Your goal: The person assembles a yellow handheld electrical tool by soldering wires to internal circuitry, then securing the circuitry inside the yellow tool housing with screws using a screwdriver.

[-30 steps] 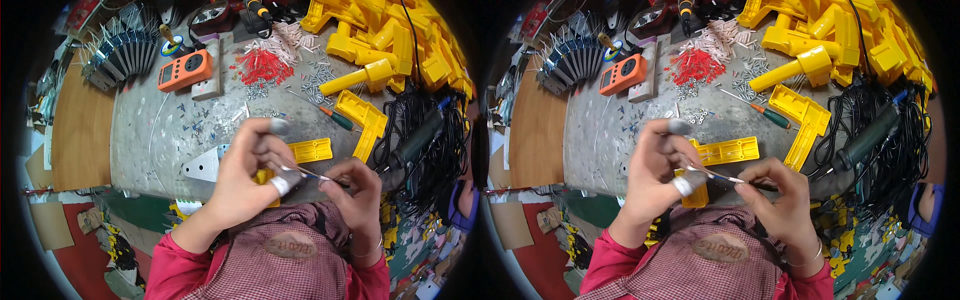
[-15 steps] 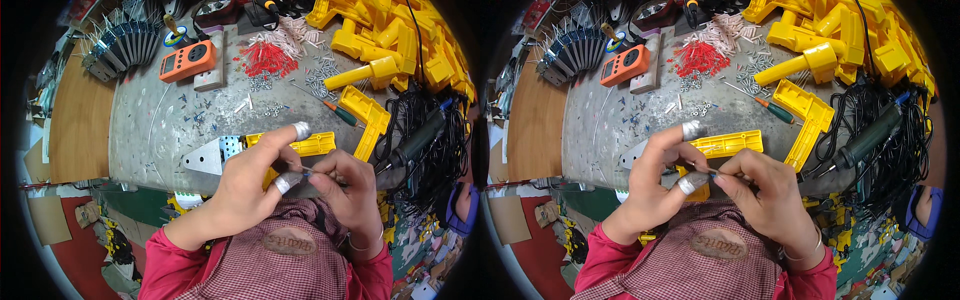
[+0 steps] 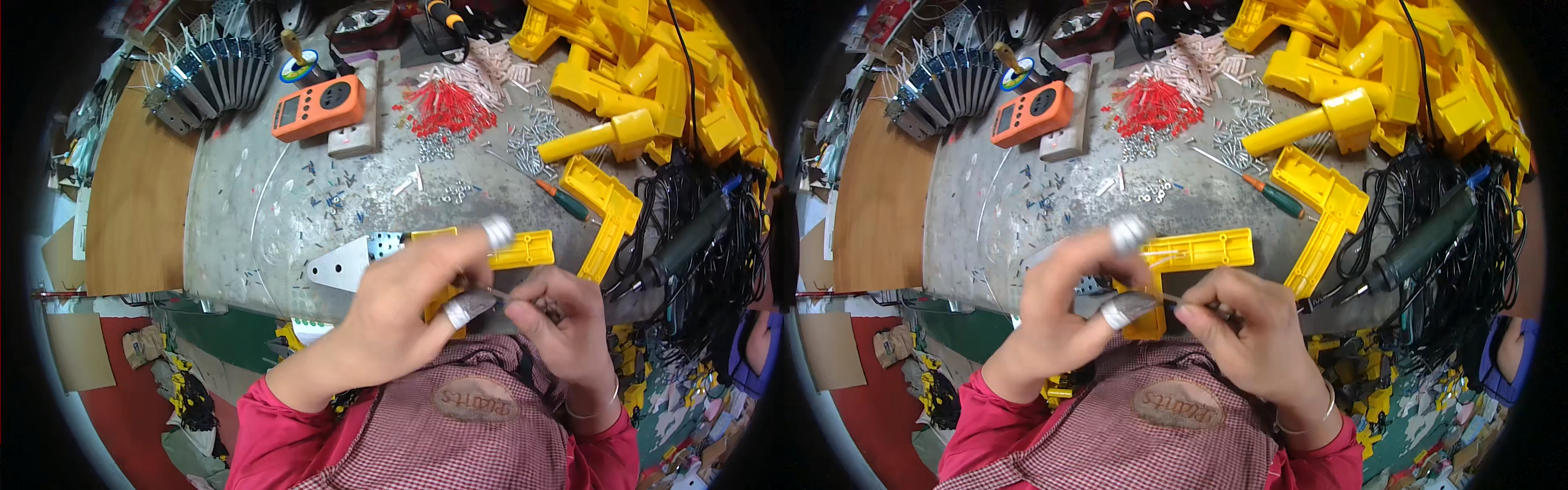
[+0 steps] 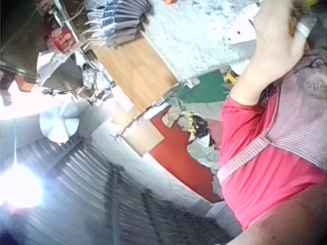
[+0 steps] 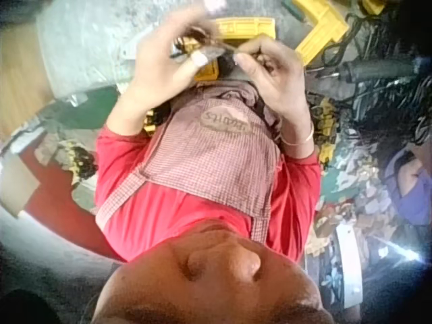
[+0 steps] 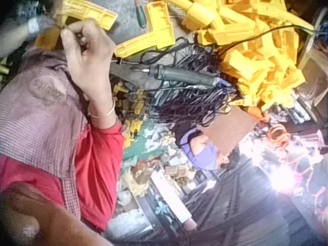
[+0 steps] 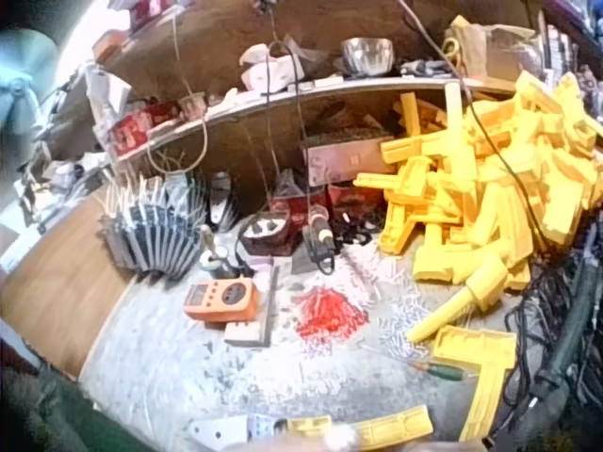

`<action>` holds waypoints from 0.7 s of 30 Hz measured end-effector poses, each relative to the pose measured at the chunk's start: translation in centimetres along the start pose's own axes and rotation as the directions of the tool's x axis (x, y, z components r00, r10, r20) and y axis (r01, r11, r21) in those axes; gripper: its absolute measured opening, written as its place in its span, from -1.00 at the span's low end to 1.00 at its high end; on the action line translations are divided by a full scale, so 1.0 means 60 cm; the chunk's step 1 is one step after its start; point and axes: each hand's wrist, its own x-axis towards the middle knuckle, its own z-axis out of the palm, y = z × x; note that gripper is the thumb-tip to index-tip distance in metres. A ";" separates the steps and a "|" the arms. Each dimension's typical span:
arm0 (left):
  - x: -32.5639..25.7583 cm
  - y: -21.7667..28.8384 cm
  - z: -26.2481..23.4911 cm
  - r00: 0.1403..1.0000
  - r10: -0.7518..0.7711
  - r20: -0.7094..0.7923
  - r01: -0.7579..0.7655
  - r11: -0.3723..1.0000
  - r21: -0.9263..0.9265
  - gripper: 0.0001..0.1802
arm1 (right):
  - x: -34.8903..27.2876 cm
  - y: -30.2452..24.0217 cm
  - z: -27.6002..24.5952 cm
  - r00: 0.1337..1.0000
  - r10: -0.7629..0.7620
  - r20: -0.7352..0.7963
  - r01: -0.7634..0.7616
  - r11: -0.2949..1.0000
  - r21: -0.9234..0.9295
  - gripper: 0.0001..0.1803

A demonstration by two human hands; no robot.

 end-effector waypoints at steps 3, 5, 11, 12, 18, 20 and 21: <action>0.003 0.014 -0.007 0.997 0.032 -0.074 -0.022 0.992 0.128 -0.49 | -0.004 -0.006 -0.015 0.995 -0.075 0.068 0.079 0.996 -0.048 -0.87; -0.009 0.005 -0.038 0.987 -0.058 -0.147 0.106 0.931 0.348 -0.53 | -0.014 -0.009 -0.020 0.997 0.073 -0.025 -0.072 0.997 0.030 -0.88; -0.012 -0.042 -0.125 0.878 -0.475 -0.056 0.409 0.687 0.601 -0.50 | -0.010 0.012 -0.004 0.991 0.136 -0.009 -0.127 0.942 0.309 -0.81; 0.002 -0.053 -0.117 0.942 -0.316 -0.111 0.328 0.797 0.507 -0.52 | -0.009 0.013 0.000 0.987 0.122 -0.106 -0.067 0.907 0.417 -0.81; 0.128 -0.150 -0.079 0.976 -0.147 -0.161 0.218 0.686 0.694 -0.65 | -0.018 0.033 -0.033 0.959 -0.207 -0.192 0.226 0.971 0.082 -0.52; 0.168 -0.180 -0.082 0.963 -0.205 -0.175 0.262 0.562 0.785 -0.67 | -0.027 0.040 -0.025 0.953 -0.132 -0.274 0.216 0.929 0.301 -0.51; 0.187 -0.188 -0.076 0.965 -0.200 -0.171 0.256 0.561 0.787 -0.67 | -0.027 0.044 -0.021 0.944 -0.031 -0.327 0.203 0.837 0.508 -0.50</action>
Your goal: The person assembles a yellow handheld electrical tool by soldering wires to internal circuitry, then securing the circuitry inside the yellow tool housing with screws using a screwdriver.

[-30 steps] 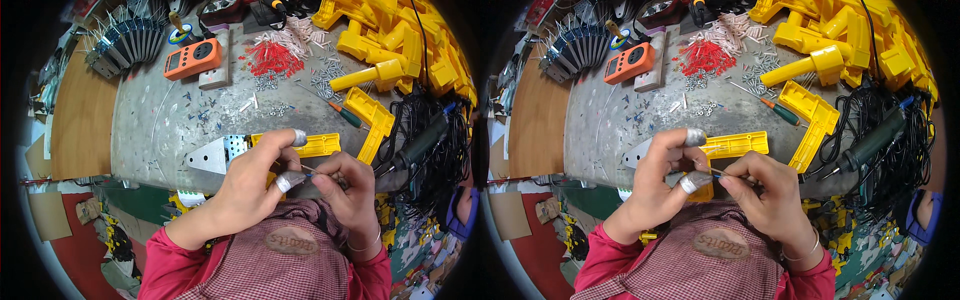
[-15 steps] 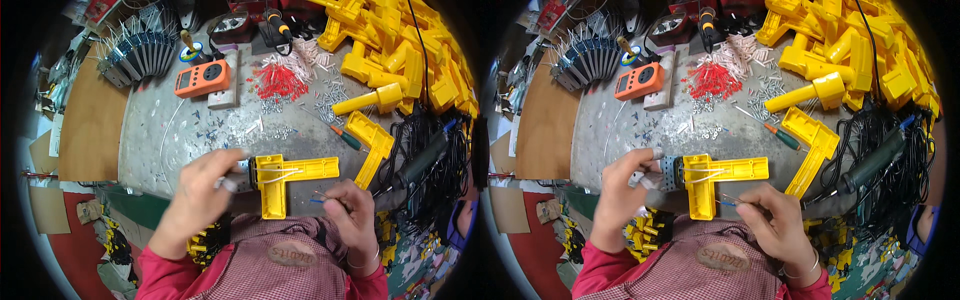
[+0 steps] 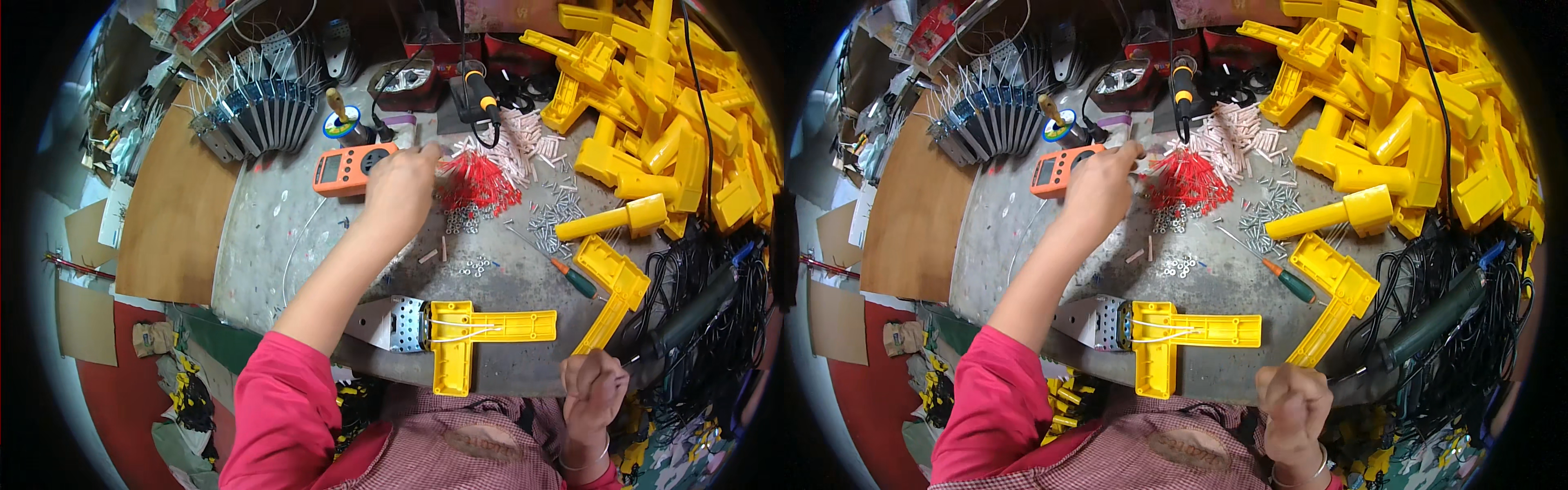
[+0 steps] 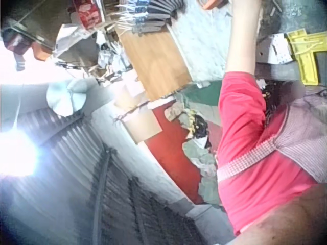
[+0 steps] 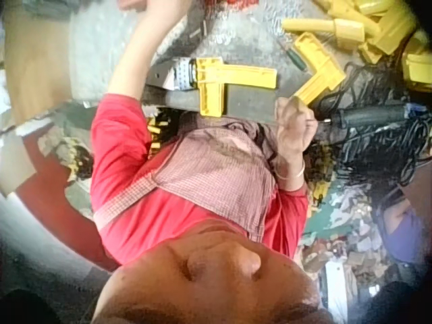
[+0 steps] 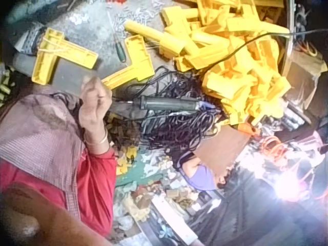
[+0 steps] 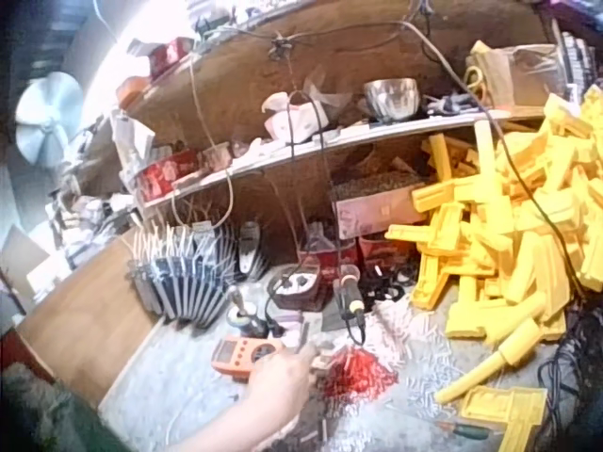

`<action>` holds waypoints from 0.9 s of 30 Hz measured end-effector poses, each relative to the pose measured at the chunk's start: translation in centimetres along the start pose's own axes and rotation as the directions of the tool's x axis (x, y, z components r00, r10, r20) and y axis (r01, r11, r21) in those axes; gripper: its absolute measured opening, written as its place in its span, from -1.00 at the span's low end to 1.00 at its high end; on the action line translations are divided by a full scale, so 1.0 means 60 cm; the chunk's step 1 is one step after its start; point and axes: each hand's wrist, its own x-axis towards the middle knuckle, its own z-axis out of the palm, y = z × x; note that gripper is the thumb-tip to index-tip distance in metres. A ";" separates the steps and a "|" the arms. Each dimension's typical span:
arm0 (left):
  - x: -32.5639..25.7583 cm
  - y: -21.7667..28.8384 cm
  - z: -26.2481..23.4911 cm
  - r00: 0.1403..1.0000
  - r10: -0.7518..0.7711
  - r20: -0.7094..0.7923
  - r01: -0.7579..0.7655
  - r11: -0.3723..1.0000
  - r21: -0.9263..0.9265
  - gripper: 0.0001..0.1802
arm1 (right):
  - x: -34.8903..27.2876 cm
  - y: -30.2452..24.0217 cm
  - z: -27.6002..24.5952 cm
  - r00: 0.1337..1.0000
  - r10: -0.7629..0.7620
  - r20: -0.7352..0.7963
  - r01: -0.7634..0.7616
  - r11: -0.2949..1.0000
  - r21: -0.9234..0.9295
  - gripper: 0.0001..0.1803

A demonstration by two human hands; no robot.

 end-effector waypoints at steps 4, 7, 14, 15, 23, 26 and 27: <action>0.044 0.001 0.036 0.989 0.054 0.136 -0.091 0.956 0.280 -0.66 | 0.018 -0.036 0.030 0.939 0.257 -0.229 -0.263 0.965 0.005 -0.73; 0.046 -0.010 0.052 0.993 0.101 0.063 -0.114 0.963 0.243 -0.67 | 0.013 -0.040 0.010 0.964 0.196 -0.178 -0.190 0.980 0.051 -0.82; -0.002 0.020 -0.001 0.975 0.103 0.195 -0.140 0.973 0.185 -0.61 | 0.006 -0.048 0.013 0.995 -0.013 0.101 0.033 0.980 -0.195 -0.84; -0.013 0.024 -0.015 0.970 0.114 0.217 -0.148 0.977 0.151 -0.59 | 0.008 -0.051 0.025 0.987 0.063 0.150 -0.019 0.961 -0.276 -0.86; -0.123 0.088 -0.085 0.941 0.105 0.321 0.235 0.477 -0.847 -0.55 | 0.027 -0.041 0.070 0.929 0.343 0.140 -0.235 0.838 -0.493 -0.81; -0.165 0.109 -0.094 0.934 0.082 0.348 0.324 0.214 -0.921 -0.54 | 0.037 -0.028 0.087 0.929 0.369 0.038 -0.330 0.868 -0.371 -0.77; -0.176 0.113 -0.095 0.946 0.053 0.320 0.305 0.192 -0.933 -0.53 | 0.038 -0.023 0.091 0.934 0.358 0.010 -0.343 0.901 -0.265 -0.76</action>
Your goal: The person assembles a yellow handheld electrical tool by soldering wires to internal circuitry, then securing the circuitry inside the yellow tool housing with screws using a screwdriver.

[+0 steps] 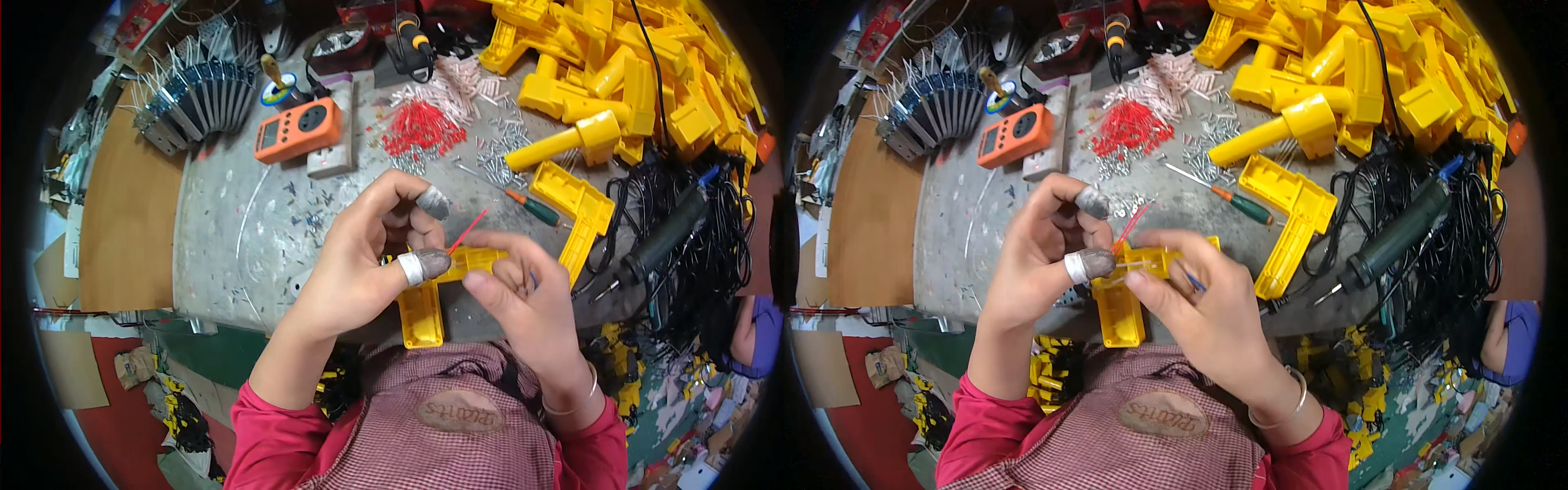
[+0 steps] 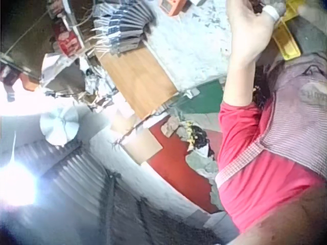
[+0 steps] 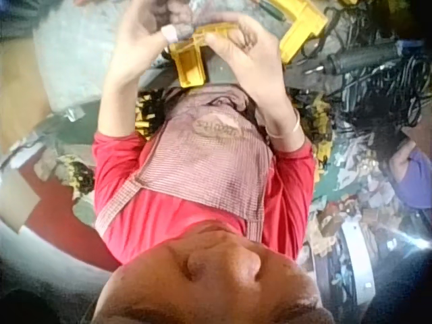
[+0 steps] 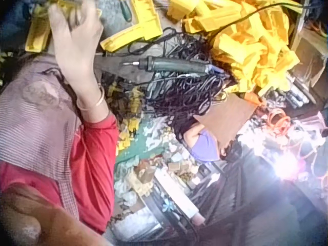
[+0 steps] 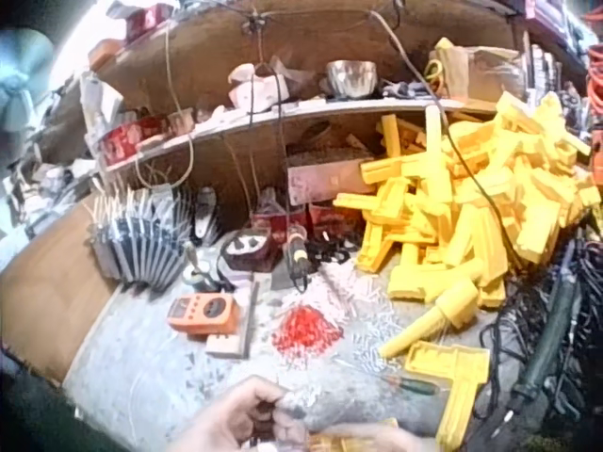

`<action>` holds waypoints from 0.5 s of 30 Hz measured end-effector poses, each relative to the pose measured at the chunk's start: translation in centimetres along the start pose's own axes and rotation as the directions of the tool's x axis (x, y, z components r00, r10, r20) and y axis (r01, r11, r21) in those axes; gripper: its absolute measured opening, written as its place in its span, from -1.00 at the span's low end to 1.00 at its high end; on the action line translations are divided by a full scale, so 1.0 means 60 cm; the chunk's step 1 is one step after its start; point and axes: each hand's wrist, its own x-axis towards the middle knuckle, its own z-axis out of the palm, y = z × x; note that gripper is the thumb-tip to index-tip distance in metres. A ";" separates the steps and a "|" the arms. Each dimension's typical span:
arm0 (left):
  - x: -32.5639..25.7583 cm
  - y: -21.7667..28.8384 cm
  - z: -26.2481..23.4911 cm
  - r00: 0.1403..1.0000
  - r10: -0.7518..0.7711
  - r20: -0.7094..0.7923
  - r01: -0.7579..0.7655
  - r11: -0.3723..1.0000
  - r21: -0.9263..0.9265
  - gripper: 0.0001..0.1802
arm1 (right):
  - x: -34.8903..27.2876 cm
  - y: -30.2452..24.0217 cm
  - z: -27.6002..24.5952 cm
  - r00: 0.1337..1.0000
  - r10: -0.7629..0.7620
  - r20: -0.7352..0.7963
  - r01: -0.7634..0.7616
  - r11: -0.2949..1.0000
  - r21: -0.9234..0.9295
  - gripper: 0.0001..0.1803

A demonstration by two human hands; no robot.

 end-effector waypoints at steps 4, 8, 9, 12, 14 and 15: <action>-0.023 -0.008 0.004 0.999 0.037 -0.027 -0.038 0.997 -0.060 -0.53 | 0.010 0.016 0.006 0.993 -0.112 0.038 0.113 0.994 -0.014 -0.84; -0.041 -0.015 -0.007 0.997 0.047 -0.056 -0.051 0.996 -0.075 -0.54 | 0.006 0.013 0.013 0.992 -0.088 0.087 0.081 0.994 0.078 -0.92; -0.045 -0.016 -0.010 0.997 0.050 -0.060 -0.055 0.996 -0.071 -0.54 | 0.006 0.016 0.016 0.996 -0.044 0.071 0.037 0.994 0.098 -0.93; -0.049 -0.022 -0.021 0.997 0.035 -0.075 -0.041 0.995 -0.091 -0.54 | 0.014 0.006 0.016 0.991 -0.098 0.088 0.102 0.994 -0.042 -0.86; -0.054 -0.030 -0.031 0.998 0.046 -0.041 -0.050 0.994 -0.100 -0.55 | 0.019 -0.007 0.023 0.994 -0.060 0.096 0.064 0.997 -0.041 -0.85; -0.056 -0.033 -0.035 0.998 0.065 0.003 -0.065 0.993 -0.100 -0.55 | 0.021 -0.003 0.024 0.993 -0.053 0.103 0.058 0.997 -0.045 -0.85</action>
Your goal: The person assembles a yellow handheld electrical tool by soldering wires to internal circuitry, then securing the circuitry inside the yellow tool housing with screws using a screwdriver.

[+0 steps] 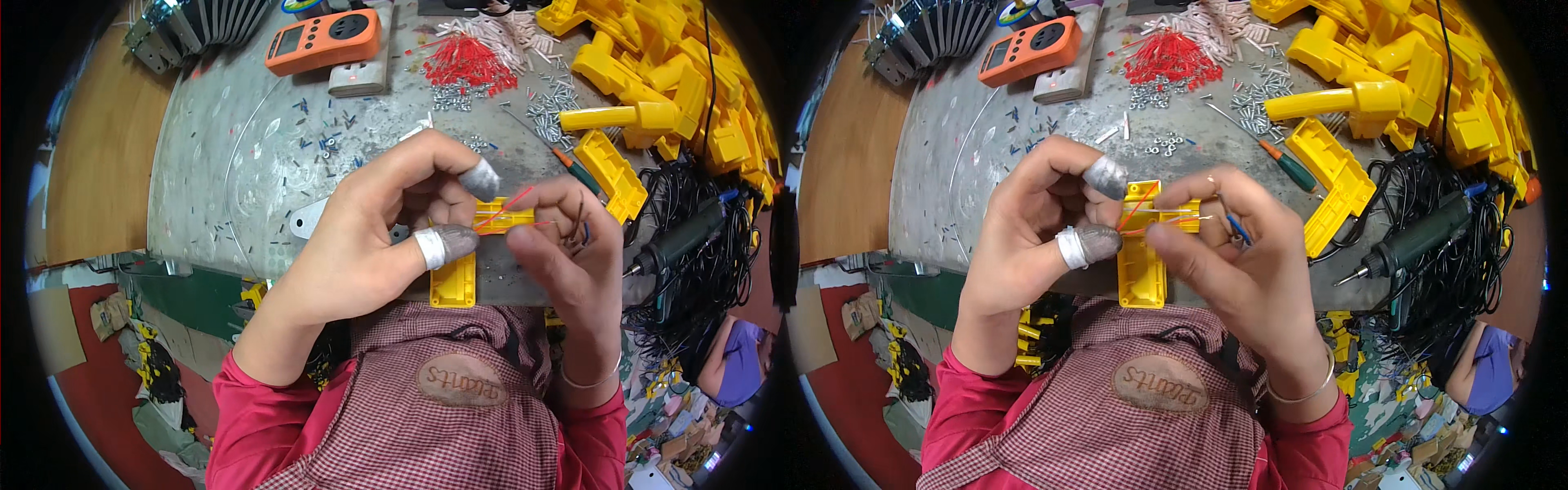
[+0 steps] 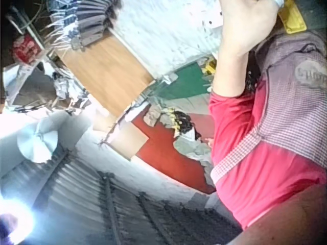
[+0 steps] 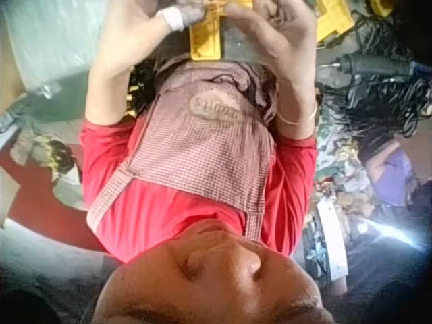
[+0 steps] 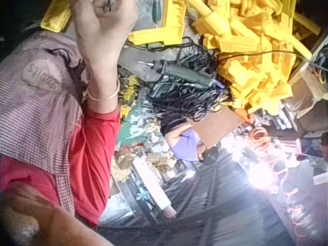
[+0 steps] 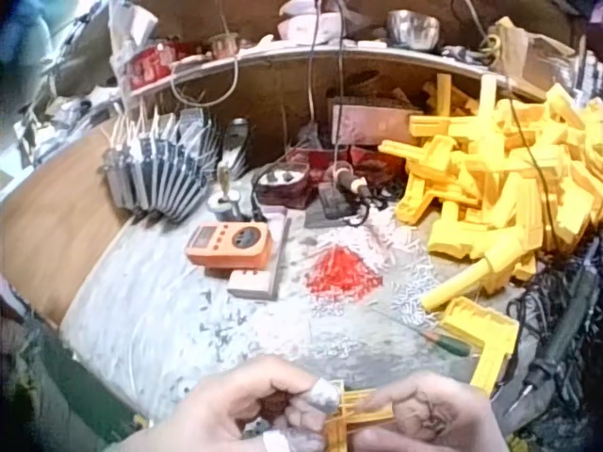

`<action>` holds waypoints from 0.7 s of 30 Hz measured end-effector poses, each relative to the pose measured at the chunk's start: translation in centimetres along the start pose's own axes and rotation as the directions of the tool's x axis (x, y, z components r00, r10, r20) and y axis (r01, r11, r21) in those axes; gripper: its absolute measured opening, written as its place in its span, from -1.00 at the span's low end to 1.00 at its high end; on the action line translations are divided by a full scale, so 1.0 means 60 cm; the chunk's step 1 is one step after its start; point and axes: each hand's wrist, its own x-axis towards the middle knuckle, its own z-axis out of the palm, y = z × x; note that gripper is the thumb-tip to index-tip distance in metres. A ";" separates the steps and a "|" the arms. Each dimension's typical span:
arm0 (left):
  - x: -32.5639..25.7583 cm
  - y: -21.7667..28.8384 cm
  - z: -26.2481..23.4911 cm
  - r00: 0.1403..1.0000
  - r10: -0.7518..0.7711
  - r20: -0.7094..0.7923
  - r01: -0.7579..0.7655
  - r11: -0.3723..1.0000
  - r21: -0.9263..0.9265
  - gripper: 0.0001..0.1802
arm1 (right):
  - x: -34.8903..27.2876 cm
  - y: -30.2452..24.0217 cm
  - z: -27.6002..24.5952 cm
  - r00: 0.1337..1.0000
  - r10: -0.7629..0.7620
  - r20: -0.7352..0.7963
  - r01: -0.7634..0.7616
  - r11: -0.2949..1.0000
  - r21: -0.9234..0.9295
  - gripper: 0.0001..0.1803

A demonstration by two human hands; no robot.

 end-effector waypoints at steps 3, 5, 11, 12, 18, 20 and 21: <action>-0.001 -0.004 -0.010 1.000 0.005 0.000 -0.005 1.000 0.012 -0.56 | 0.001 0.005 0.001 0.999 -0.040 -0.029 0.035 0.987 -0.157 -0.90; -0.005 -0.007 -0.016 1.000 -0.004 -0.027 0.005 1.000 0.020 -0.55 | 0.000 0.013 0.000 0.999 -0.040 -0.024 0.035 0.984 -0.175 -0.90; -0.008 0.004 -0.021 0.980 0.179 0.085 -0.198 0.913 0.356 -0.44 | -0.005 -0.008 0.031 0.993 -0.096 0.073 0.119 0.884 -0.451 -0.95; -0.008 0.014 -0.022 0.987 0.102 0.121 -0.147 0.869 0.472 -0.41 | -0.004 -0.007 0.032 0.993 -0.095 0.075 0.119 0.884 -0.453 -0.95; -0.007 -0.014 -0.034 0.977 0.210 -0.043 -0.166 0.868 0.468 -0.42 | 0.008 0.028 0.048 0.966 -0.019 0.259 0.240 0.444 -0.863 -0.78; -0.009 -0.009 -0.025 0.972 0.230 -0.050 -0.167 0.824 0.541 -0.40 | 0.008 0.039 0.051 0.959 -0.086 0.271 0.284 0.346 -0.894 -0.86; -0.010 -0.009 -0.028 0.971 0.234 -0.056 -0.167 0.824 0.541 -0.40 | 0.007 0.040 0.049 0.957 -0.087 0.277 0.290 0.342 -0.894 -0.86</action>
